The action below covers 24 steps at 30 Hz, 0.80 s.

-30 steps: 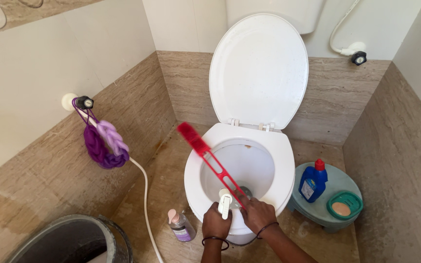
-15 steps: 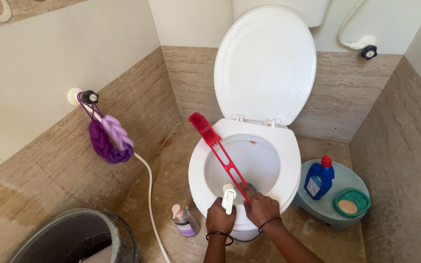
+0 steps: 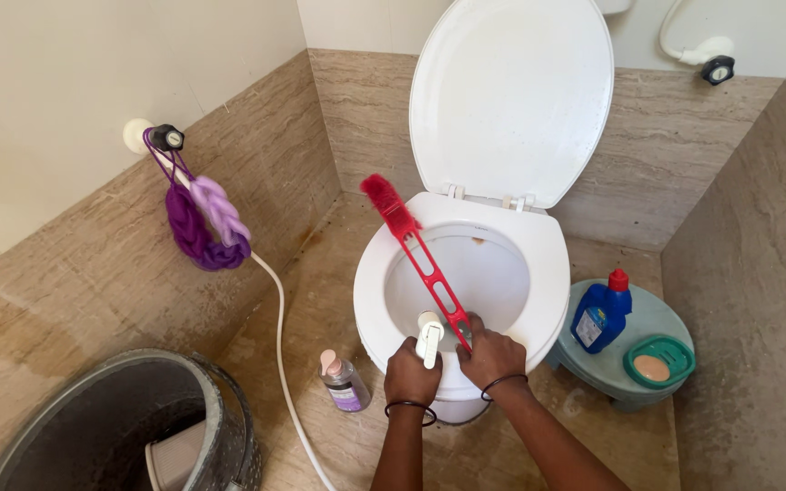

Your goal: The person scrubs the inside of a toilet bowl with a red toilet brush while simultaneously rinsing it with a handheld bidet sprayer. The person then closes the toilet seat and rinses the exterior of the seat and the brush with the sprayer.

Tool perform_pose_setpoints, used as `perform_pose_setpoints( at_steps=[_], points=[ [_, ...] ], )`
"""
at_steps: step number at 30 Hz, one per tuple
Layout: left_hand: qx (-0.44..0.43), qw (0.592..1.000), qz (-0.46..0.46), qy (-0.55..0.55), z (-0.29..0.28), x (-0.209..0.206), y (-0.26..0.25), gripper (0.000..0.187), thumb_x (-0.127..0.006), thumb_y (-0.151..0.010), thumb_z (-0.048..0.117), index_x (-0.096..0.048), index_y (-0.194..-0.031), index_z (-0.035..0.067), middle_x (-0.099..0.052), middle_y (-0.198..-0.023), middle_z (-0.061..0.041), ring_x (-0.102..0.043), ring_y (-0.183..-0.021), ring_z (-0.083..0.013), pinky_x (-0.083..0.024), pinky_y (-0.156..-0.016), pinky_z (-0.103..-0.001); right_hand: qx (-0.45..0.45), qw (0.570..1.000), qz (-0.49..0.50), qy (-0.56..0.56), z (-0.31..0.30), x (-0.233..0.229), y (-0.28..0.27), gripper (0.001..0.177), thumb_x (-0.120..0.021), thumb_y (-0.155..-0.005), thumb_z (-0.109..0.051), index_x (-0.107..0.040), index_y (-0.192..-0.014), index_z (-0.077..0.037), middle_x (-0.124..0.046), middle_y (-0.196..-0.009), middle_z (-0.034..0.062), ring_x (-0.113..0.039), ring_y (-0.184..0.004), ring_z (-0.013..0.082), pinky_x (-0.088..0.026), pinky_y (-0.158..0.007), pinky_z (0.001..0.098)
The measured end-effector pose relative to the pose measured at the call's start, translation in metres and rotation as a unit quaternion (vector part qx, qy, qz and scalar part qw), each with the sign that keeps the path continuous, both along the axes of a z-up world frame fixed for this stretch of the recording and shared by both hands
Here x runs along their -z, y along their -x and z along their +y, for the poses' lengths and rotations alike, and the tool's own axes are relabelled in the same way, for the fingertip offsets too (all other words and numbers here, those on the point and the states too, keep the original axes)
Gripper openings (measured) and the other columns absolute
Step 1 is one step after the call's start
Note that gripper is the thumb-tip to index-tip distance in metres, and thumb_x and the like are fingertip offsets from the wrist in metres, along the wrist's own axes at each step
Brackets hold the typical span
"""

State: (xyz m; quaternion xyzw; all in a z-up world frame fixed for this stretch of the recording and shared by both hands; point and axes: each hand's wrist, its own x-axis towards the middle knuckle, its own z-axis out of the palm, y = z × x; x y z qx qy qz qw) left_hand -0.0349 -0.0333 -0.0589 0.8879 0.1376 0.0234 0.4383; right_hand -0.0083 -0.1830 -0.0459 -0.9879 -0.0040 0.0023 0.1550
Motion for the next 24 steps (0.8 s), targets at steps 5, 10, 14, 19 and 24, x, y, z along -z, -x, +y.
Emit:
perform_pose_setpoints(
  at_steps=[5,10,14,19,24],
  points=[
    [-0.003,1.0,-0.011,-0.011,0.0,0.0,0.002,0.029,-0.077,-0.081,0.029,-0.066,-0.095,0.006,-0.074,-0.09,-0.019,-0.072,-0.091,-0.0379,-0.057,-0.08,-0.048,0.02,0.999,-0.016,-0.04,0.003,0.0,0.006,0.062,-0.068,-0.086,-0.035,-0.048,-0.142,-0.02,-0.077,-0.091,0.013,-0.073,-0.09,0.0361,-0.057,-0.08,0.0494],
    [-0.01,1.0,-0.005,-0.018,-0.001,0.002,0.002,0.029,-0.077,-0.082,0.029,-0.066,-0.096,0.006,-0.074,-0.091,-0.019,-0.071,-0.093,-0.0389,-0.057,-0.081,-0.048,0.04,0.998,-0.025,-0.038,0.003,0.01,0.003,0.058,-0.067,-0.088,-0.035,-0.049,-0.14,-0.017,-0.076,-0.093,0.0133,-0.073,-0.091,0.0366,-0.056,-0.081,0.0503],
    [-0.009,1.0,-0.015,-0.024,-0.002,-0.001,0.002,0.029,-0.077,-0.081,0.029,-0.066,-0.096,0.006,-0.074,-0.092,-0.019,-0.071,-0.094,-0.0394,-0.057,-0.081,-0.048,0.031,0.998,-0.04,-0.038,0.002,0.012,0.0,0.062,-0.068,-0.087,-0.036,-0.046,-0.142,-0.018,-0.076,-0.093,0.0134,-0.073,-0.09,0.0367,-0.056,-0.079,0.0514],
    [-0.012,1.0,-0.003,-0.017,-0.001,-0.003,0.004,0.028,-0.076,-0.082,0.029,-0.066,-0.096,0.007,-0.074,-0.093,-0.019,-0.071,-0.093,-0.0387,-0.057,-0.081,-0.048,0.035,0.998,-0.04,-0.031,0.005,0.013,-0.002,0.085,-0.066,-0.088,-0.035,-0.025,-0.161,-0.021,-0.075,-0.089,0.0139,-0.073,-0.082,0.036,-0.057,-0.074,0.0507],
    [-0.012,1.0,-0.005,-0.017,-0.002,-0.002,0.003,0.027,-0.076,-0.082,0.029,-0.067,-0.095,0.007,-0.074,-0.092,-0.019,-0.071,-0.093,-0.039,-0.057,-0.081,-0.048,0.042,0.998,-0.037,-0.015,0.006,0.013,-0.007,0.083,-0.064,-0.09,-0.038,-0.024,-0.161,-0.021,-0.075,-0.087,0.013,-0.074,-0.081,0.0345,-0.057,-0.072,0.0502]
  ],
)
